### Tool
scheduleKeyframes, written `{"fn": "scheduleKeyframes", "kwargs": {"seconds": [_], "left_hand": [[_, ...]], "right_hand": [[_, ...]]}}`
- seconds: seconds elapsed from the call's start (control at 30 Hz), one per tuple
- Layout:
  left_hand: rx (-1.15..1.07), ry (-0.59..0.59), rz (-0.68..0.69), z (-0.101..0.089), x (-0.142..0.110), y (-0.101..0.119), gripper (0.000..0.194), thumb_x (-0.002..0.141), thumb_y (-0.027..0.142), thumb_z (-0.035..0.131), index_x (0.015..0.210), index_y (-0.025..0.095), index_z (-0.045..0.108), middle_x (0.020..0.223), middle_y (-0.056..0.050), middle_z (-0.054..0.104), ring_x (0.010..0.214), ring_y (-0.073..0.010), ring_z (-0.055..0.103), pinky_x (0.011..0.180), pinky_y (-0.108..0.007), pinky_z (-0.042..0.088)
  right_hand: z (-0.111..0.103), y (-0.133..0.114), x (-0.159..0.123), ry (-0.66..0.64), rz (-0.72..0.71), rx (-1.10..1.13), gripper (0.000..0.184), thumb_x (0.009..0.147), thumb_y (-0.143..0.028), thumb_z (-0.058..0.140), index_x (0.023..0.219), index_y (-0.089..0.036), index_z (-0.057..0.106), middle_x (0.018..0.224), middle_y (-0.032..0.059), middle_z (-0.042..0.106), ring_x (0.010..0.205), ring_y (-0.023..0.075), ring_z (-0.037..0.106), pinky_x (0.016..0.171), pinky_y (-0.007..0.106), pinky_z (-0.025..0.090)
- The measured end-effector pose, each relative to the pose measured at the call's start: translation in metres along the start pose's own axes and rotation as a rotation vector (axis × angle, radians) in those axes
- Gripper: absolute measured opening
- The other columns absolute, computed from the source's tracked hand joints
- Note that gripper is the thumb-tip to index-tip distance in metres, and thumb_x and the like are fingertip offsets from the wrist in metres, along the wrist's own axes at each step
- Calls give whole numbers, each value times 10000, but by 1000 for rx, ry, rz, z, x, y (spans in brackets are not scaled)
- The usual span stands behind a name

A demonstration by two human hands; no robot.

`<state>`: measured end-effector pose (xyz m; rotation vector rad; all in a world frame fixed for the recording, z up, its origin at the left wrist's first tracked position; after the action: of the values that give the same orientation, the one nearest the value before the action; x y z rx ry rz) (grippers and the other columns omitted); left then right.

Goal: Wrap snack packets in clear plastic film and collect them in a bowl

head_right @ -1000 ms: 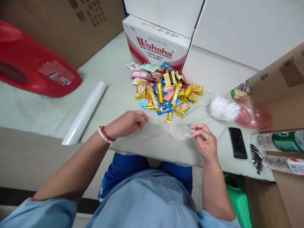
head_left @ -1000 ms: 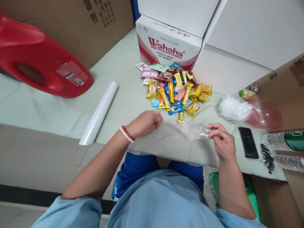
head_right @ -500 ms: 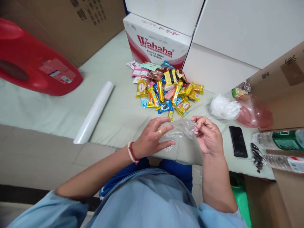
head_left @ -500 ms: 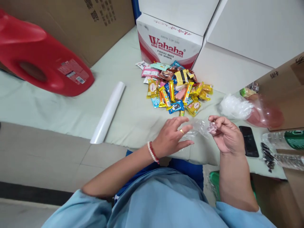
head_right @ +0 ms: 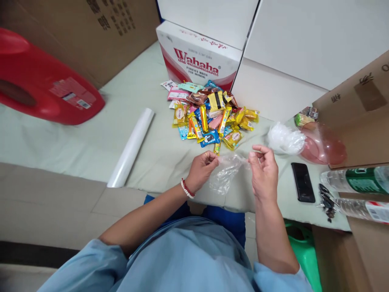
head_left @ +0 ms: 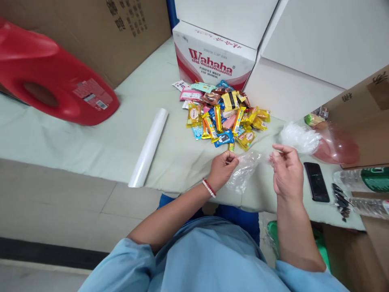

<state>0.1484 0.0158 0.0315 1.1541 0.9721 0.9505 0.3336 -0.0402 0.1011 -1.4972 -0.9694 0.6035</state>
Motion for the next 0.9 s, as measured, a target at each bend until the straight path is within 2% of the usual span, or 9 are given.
{"fn": "scheduleKeyframes", "kwargs": {"seconds": [0.1,0.2,0.3,0.4,0.5,0.6,0.7,0.8,0.9], "left_hand": [[-89,55,-31,-4,-2,-1,232,810,390,715,752,185,622,708,17,618,665,-114,523,647,-236,421],[-195,126,-83,-8,-5,-4,307,804,456,726,743,191,584,665,32,578,612,-102,479,595,-234,388],[-231,164,-94,-11,-9,-1,345,804,486,744,745,192,572,651,39,561,600,-97,461,586,-234,375],[-223,90,-64,-9,-17,8,353,791,476,776,737,181,590,666,39,559,625,-94,463,616,-233,382],[-216,14,-60,-13,-25,14,354,790,467,798,735,171,611,680,36,559,642,-93,466,632,-233,380],[-265,-54,-74,-31,-31,19,353,778,457,827,750,169,624,672,32,579,636,-93,477,630,-230,388],[-378,-49,-92,-61,-34,25,331,770,425,848,771,172,635,712,18,623,674,-96,533,679,-227,446],[-526,59,-118,-96,-33,27,317,743,365,862,780,188,602,836,-1,682,812,-131,639,792,-267,538],[-624,222,-191,-123,-31,18,349,717,304,844,773,207,513,806,11,685,829,-164,693,767,-313,594]], "right_hand": [[-2,3,-29,80,-90,-73,297,951,-487,671,1065,-213,654,1014,47,640,784,155,591,749,321,512],[2,-8,-60,177,-298,-182,207,971,-413,652,1038,-217,643,1024,48,609,842,176,602,787,345,510],[25,-4,-69,-5,-369,-324,176,959,-369,671,1064,-228,669,1019,62,619,888,201,605,810,365,525],[42,13,-56,-162,-277,-354,395,918,-416,721,1263,-235,659,1169,104,639,950,223,634,838,387,559],[51,15,-41,-272,-286,-288,231,924,-396,705,1104,-255,739,1129,83,689,1054,250,654,954,418,535],[49,1,-34,-317,-300,-173,92,916,-337,713,951,-267,763,1071,59,695,1079,248,643,995,415,505],[39,-7,-31,-301,-149,50,102,902,-358,733,895,-256,733,1095,58,680,1090,237,638,982,400,516],[30,2,-28,-228,116,364,178,879,-402,748,860,-246,665,1048,40,691,980,200,674,900,380,569],[29,25,-28,-105,367,491,305,767,-411,842,834,-233,603,859,-6,672,731,133,658,657,265,585]]}}
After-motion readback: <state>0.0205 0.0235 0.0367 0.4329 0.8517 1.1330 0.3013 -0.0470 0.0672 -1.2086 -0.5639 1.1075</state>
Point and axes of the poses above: each hand's wrist, its own x-axis towards the middle knuckle, its own z-axis out of the palm, y = z × x, the point moved 6 cm from there along x, towards the middle knuckle
